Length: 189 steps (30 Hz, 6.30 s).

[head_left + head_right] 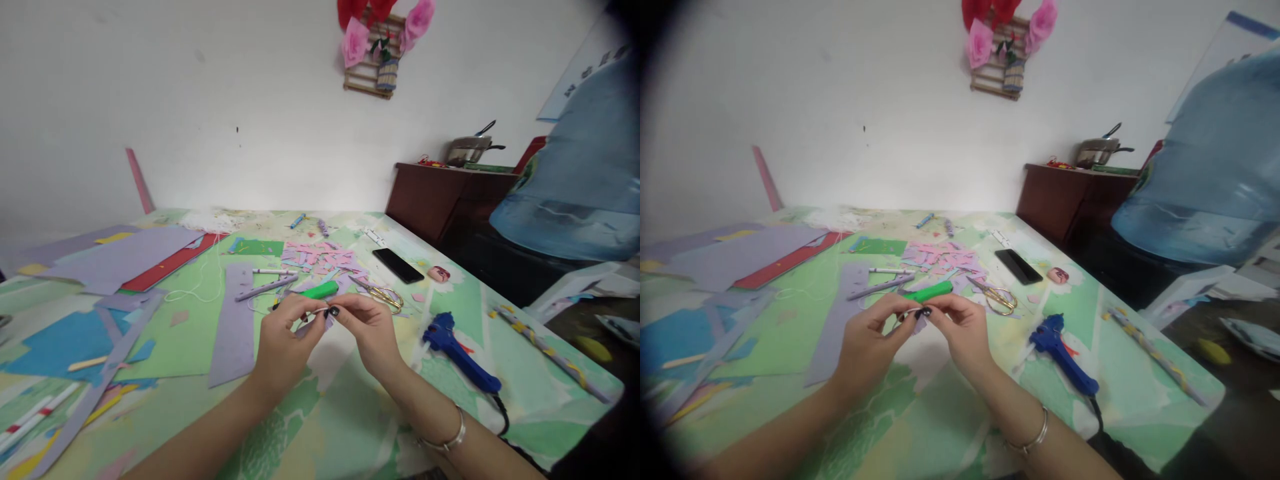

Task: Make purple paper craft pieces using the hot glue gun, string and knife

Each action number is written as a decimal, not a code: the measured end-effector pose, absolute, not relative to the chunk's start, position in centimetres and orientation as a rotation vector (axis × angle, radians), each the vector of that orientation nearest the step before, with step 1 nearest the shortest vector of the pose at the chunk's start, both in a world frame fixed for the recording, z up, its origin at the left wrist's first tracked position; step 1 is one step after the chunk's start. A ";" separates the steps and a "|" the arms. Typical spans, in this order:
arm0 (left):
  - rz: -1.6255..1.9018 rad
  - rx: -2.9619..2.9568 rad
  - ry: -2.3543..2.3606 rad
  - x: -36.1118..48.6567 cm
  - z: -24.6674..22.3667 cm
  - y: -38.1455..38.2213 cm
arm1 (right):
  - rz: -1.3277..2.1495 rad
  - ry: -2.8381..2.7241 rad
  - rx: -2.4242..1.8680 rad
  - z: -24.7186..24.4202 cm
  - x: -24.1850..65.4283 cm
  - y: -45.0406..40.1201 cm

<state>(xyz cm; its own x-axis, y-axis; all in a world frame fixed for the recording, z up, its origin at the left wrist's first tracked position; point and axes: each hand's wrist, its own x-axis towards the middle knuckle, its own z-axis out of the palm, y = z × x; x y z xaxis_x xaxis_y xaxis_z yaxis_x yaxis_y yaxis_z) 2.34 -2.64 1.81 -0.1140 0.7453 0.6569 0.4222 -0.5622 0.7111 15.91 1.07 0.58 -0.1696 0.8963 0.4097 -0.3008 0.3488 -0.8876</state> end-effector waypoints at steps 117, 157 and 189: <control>1.765 1.953 1.298 1.9 2.1 -2.0 | 1.142 -1.414 -0.662 1.3 16.1 0.8; 0.975 1.929 1.223 -0.2 2.9 -0.5 | 0.068 -1.953 -0.505 1.4 16.3 1.1; 1.051 1.960 1.259 0.4 2.5 -0.7 | 0.276 -1.907 -0.695 1.4 16.5 0.9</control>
<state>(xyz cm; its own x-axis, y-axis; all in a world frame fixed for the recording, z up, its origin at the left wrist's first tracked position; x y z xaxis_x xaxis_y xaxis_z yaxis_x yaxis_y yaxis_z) 0.39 -0.65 2.49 0.2453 0.9201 0.3054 0.4649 -0.3881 0.7958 16.48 0.95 1.45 -0.2919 0.5807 0.7600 0.3412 0.8056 -0.4844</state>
